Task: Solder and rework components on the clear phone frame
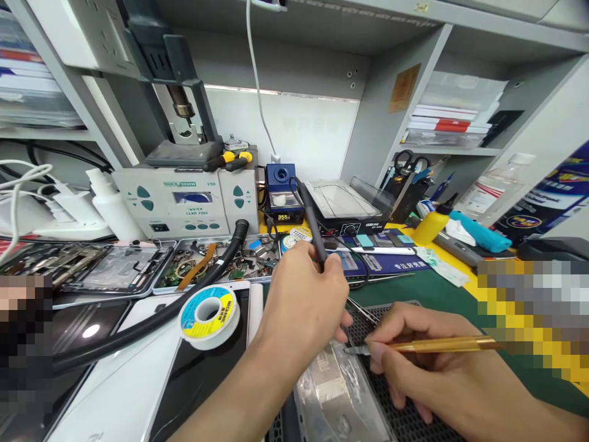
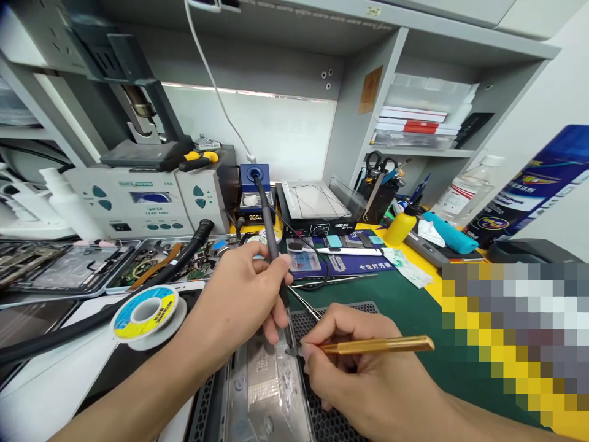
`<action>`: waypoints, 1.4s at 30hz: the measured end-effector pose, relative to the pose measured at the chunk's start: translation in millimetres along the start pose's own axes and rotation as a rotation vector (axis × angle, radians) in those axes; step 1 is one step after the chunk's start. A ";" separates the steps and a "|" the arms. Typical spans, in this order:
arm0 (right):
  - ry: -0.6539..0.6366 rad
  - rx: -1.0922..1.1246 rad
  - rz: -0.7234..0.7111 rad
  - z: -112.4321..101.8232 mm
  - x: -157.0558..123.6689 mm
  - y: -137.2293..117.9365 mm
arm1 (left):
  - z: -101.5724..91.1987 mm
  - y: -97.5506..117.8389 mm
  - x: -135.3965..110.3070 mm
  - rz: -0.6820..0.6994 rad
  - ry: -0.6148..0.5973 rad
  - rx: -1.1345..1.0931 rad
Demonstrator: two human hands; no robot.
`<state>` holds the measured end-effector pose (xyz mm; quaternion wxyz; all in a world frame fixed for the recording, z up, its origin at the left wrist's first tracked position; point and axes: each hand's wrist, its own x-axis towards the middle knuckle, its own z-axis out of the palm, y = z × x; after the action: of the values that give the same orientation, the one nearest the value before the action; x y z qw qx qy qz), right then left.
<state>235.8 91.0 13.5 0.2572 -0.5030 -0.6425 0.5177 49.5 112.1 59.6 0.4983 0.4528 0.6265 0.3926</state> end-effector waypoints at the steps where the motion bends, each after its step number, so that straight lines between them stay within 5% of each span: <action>1: 0.001 0.008 -0.002 -0.1 -0.5 0.8 | 0.1 0.2 -0.4 0.001 -0.003 0.004; 15: 0.002 -0.062 -0.098 -3.1 -1.7 1.9 | -3.4 -5.8 1.9 -0.006 -0.049 -0.016; 42: -0.007 -0.054 -0.041 -1.5 -1.2 -0.1 | -5.9 -9.7 1.1 -0.027 -0.038 0.051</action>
<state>237.5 90.5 14.4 0.2518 -0.4945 -0.6674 0.4966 41.9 110.2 51.3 0.5038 0.4641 0.6328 0.3611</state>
